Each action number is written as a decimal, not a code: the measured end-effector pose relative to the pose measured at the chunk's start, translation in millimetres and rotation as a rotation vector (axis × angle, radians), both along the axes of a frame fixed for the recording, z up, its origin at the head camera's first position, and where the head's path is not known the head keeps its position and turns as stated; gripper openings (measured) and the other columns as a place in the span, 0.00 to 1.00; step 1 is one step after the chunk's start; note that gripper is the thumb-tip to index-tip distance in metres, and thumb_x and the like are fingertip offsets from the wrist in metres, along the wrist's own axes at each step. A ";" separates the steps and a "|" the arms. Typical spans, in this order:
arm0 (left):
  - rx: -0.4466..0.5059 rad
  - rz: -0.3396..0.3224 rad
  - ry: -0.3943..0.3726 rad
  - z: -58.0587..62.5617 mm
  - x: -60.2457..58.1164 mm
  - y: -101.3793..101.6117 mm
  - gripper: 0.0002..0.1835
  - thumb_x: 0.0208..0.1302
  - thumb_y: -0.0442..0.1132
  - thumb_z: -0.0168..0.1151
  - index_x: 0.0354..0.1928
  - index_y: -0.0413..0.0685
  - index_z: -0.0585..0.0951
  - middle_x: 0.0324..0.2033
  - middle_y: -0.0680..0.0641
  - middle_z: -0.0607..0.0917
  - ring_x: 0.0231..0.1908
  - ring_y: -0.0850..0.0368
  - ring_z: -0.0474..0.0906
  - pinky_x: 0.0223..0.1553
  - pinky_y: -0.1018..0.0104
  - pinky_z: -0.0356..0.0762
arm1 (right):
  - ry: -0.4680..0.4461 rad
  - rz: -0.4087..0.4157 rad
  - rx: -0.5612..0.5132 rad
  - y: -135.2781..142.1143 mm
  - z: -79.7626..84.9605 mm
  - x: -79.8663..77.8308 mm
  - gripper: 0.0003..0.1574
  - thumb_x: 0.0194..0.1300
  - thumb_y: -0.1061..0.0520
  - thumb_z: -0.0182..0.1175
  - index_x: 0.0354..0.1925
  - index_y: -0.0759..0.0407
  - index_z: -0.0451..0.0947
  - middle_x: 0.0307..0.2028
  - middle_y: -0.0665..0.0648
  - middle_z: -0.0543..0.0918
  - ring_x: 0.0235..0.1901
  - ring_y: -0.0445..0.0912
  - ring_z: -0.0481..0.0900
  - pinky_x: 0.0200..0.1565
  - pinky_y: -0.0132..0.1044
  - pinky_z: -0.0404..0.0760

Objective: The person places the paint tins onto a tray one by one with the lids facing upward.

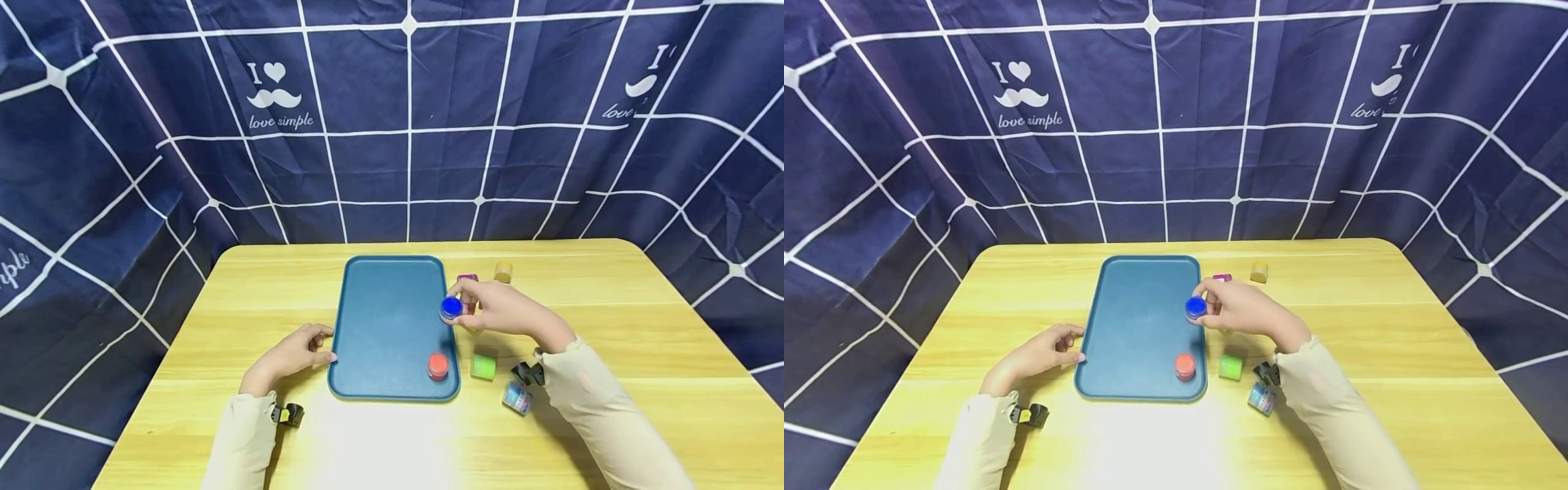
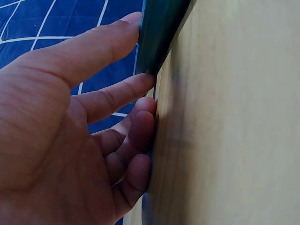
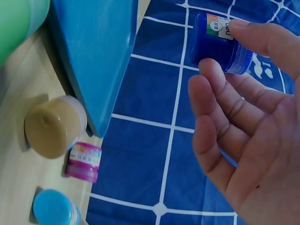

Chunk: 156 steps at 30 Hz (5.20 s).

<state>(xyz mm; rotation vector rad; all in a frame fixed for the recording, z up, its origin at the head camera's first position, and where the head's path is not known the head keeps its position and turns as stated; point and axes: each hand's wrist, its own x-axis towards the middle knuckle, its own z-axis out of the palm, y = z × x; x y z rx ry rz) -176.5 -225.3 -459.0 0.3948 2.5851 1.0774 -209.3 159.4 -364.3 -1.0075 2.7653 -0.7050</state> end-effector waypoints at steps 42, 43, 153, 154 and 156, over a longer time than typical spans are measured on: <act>0.032 -0.019 0.009 0.8 0.3 -3.1 0.27 0.59 0.44 0.68 0.57 0.36 0.75 0.35 0.46 0.71 0.35 0.56 0.65 0.38 0.67 0.64 | -0.230 0.121 0.212 -22.2 -37.4 -17.3 0.20 0.58 0.57 0.66 0.49 0.56 0.75 0.26 0.47 0.76 0.24 0.37 0.69 0.29 0.30 0.70; 0.032 -0.019 0.012 0.2 0.1 -3.5 0.27 0.59 0.44 0.68 0.57 0.36 0.75 0.35 0.46 0.71 0.35 0.56 0.65 0.38 0.67 0.64 | -0.234 0.116 0.218 -22.8 -37.7 -17.8 0.20 0.58 0.57 0.66 0.49 0.56 0.76 0.26 0.47 0.77 0.24 0.38 0.69 0.29 0.30 0.70; 0.042 -0.035 0.006 -1.1 -1.1 -3.1 0.28 0.61 0.44 0.67 0.57 0.35 0.73 0.36 0.46 0.70 0.36 0.55 0.65 0.38 0.66 0.64 | -0.245 0.062 0.435 15.8 -34.6 27.2 0.20 0.56 0.42 0.67 0.40 0.53 0.80 0.24 0.44 0.71 0.25 0.37 0.65 0.30 0.33 0.68; 0.043 -0.035 0.004 -1.0 -1.1 -3.2 0.28 0.61 0.44 0.67 0.57 0.35 0.73 0.36 0.46 0.70 0.36 0.55 0.64 0.38 0.66 0.64 | -0.248 0.060 0.435 15.8 -34.8 27.4 0.20 0.56 0.42 0.67 0.40 0.52 0.79 0.24 0.44 0.71 0.25 0.37 0.65 0.30 0.33 0.67; 0.045 -0.035 -0.003 -0.4 -0.9 -3.1 0.28 0.61 0.44 0.67 0.58 0.35 0.73 0.36 0.46 0.70 0.36 0.55 0.64 0.37 0.66 0.64 | -0.249 0.056 0.436 15.8 -34.6 27.9 0.20 0.56 0.41 0.67 0.40 0.52 0.79 0.23 0.44 0.70 0.25 0.37 0.65 0.29 0.33 0.66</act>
